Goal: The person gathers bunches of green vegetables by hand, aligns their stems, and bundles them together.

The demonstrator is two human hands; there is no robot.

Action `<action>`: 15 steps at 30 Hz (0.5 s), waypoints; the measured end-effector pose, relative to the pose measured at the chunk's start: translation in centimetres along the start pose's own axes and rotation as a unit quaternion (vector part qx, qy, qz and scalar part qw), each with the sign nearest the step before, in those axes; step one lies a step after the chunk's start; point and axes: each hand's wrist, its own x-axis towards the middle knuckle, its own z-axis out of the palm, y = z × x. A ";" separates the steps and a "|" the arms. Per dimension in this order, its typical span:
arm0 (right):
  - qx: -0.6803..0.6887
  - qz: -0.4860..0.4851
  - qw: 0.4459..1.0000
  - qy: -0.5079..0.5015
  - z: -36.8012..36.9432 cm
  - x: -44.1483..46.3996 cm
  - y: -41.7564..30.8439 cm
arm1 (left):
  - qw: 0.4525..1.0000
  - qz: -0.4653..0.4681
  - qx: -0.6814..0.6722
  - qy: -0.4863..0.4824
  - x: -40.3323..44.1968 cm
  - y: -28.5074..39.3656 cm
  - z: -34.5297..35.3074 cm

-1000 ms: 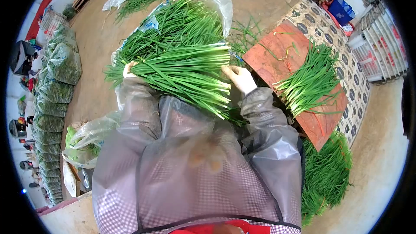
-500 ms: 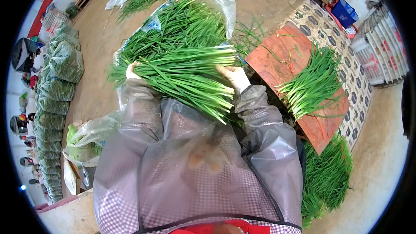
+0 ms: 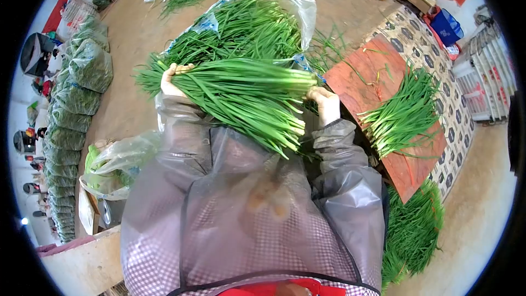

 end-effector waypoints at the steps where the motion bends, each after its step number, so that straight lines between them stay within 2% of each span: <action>1: -0.078 0.012 0.997 0.006 -1.8 -0.2 0.5 | 0.997 -0.018 -0.059 -0.051 0.8 0.3 -0.9; 2: -0.155 0.023 0.988 0.010 -3.6 -0.3 0.8 | 0.987 -0.034 -0.119 -0.102 1.7 0.7 -1.8; 3: -0.264 0.033 0.964 0.018 -5.7 -0.3 1.8 | 0.983 -0.006 -0.133 -0.125 0.4 0.9 -0.5; 4: -0.369 0.044 0.928 0.025 -7.7 -0.3 2.9 | 0.973 -0.020 -0.154 -0.172 0.4 1.3 -0.7; 5: -0.409 0.113 0.905 0.012 -8.6 -0.7 3.3 | 0.959 -0.032 -0.178 -0.218 0.8 1.7 -1.3; 6: -0.309 0.058 0.947 -0.066 -9.3 -1.1 3.9 | 0.943 -0.045 -0.200 -0.263 1.2 1.8 -1.7; 8: -0.210 -0.032 0.975 -0.064 -6.1 -2.4 3.3 | 0.937 -0.040 -0.206 -0.280 0.0 2.0 -0.6; 10: -0.013 0.068 0.986 -0.149 -1.0 -4.7 -0.9 | 0.916 -0.041 -0.230 -0.327 -0.6 1.7 0.2; 11: -0.107 0.225 0.943 -0.222 0.6 -5.6 -4.5 | 0.895 -0.051 -0.226 -0.380 -0.6 1.8 0.4; 12: -0.167 0.202 0.928 -0.266 1.2 -6.0 -4.7 | 0.895 -0.052 -0.226 -0.382 -0.6 2.2 0.6; 14: -0.112 0.063 0.960 -0.248 -1.6 -4.9 1.4 | 0.856 -0.088 -0.214 -0.462 -1.0 3.3 0.8; 15: -0.112 0.142 0.958 -0.222 -2.3 -5.2 -1.2 | 0.847 -0.085 -0.211 -0.480 -1.4 3.8 1.0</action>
